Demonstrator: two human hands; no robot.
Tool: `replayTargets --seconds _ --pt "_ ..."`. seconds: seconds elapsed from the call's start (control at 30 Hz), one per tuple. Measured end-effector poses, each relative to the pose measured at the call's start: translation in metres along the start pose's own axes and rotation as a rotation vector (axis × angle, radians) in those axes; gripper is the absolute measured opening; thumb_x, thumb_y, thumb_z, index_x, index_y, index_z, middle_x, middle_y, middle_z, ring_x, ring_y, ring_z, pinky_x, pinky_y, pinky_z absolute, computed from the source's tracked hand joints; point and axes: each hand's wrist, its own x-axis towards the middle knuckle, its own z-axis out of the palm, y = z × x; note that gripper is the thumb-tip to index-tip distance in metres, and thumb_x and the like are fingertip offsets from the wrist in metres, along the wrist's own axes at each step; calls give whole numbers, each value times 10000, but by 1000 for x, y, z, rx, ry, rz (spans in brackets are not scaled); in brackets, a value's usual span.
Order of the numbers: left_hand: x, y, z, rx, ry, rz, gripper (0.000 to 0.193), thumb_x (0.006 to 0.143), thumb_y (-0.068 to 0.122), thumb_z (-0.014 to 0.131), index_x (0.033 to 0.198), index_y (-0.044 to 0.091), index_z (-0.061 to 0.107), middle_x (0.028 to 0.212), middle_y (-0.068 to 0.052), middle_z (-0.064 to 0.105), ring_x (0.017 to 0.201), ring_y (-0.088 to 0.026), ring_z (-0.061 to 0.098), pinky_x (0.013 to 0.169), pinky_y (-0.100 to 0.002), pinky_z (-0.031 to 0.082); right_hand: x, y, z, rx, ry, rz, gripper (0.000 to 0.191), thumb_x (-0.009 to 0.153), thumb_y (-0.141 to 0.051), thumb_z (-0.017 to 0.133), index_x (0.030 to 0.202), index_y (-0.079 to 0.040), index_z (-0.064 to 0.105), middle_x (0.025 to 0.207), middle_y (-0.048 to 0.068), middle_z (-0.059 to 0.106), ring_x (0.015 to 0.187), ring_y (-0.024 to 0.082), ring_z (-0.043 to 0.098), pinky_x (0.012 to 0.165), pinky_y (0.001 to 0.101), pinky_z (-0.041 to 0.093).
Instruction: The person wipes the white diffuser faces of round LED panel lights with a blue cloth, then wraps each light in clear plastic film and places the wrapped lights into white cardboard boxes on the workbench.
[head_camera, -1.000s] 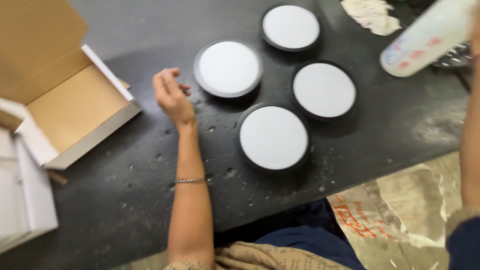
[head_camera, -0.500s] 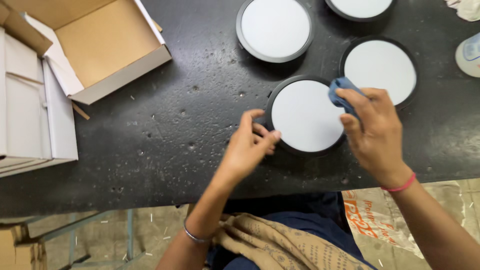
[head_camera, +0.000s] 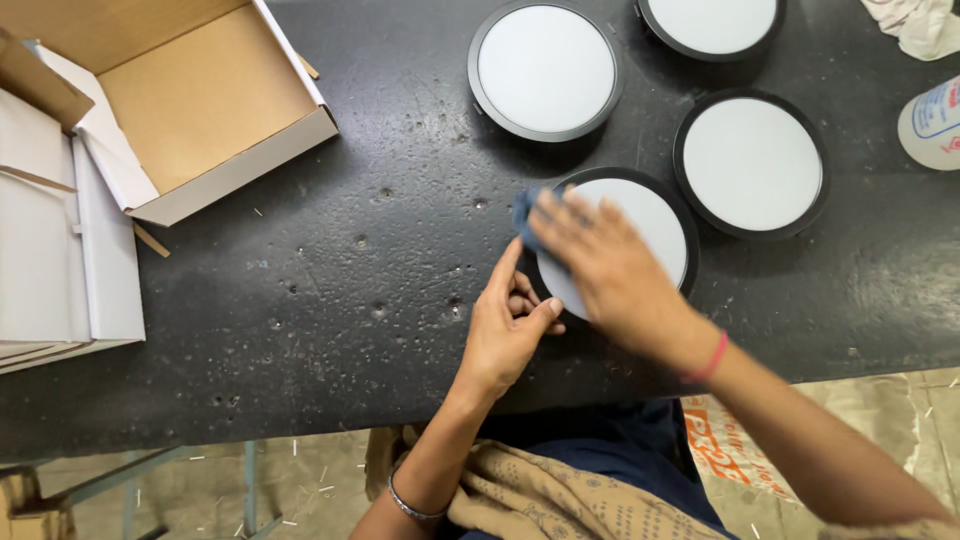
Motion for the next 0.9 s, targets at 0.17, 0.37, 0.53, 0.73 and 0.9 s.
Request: replayTargets --seconds 0.17,0.37,0.53,0.73,0.9 --pt "-3 5 6 9 30 -16 764 886 -59 676 1572 35 353 916 -32 469 721 -54 567 698 -264 646 -10 26 -15 -153 139 276 517 997 22 485 1513 45 474 1543 255 486 1459 422 422 1238 506 328" --pt "-2 7 5 12 19 -19 769 897 -49 663 1585 42 332 923 -33 470 721 -55 572 705 -276 658 -42 14 0 -210 178 386 581 938 11 498 1508 103 432 1564 328 423 1453 468 390 1215 512 312" --pt "-1 -2 3 46 27 -3 737 911 -58 664 1571 17 345 931 -37 478 733 -65 574 714 -287 655 4 15 19 -142 157 220 646 875 69 502 1520 64 457 1600 267 424 1483 421 404 1238 491 321" --pt "-4 4 -5 -194 39 -38 775 881 3 566 1574 30 219 959 -64 532 798 -111 626 747 -328 654 -4 -8 13 100 21 -69 637 815 33 577 1449 -22 538 1550 158 480 1423 338 452 1169 459 370" --pt "-5 12 -5 -225 131 -122 611 1000 152 515 1569 39 323 977 -57 570 840 -85 629 684 -280 592 -46 -15 -4 193 -104 -141 648 728 89 568 1355 -68 614 1485 46 561 1398 276 497 1109 423 419"
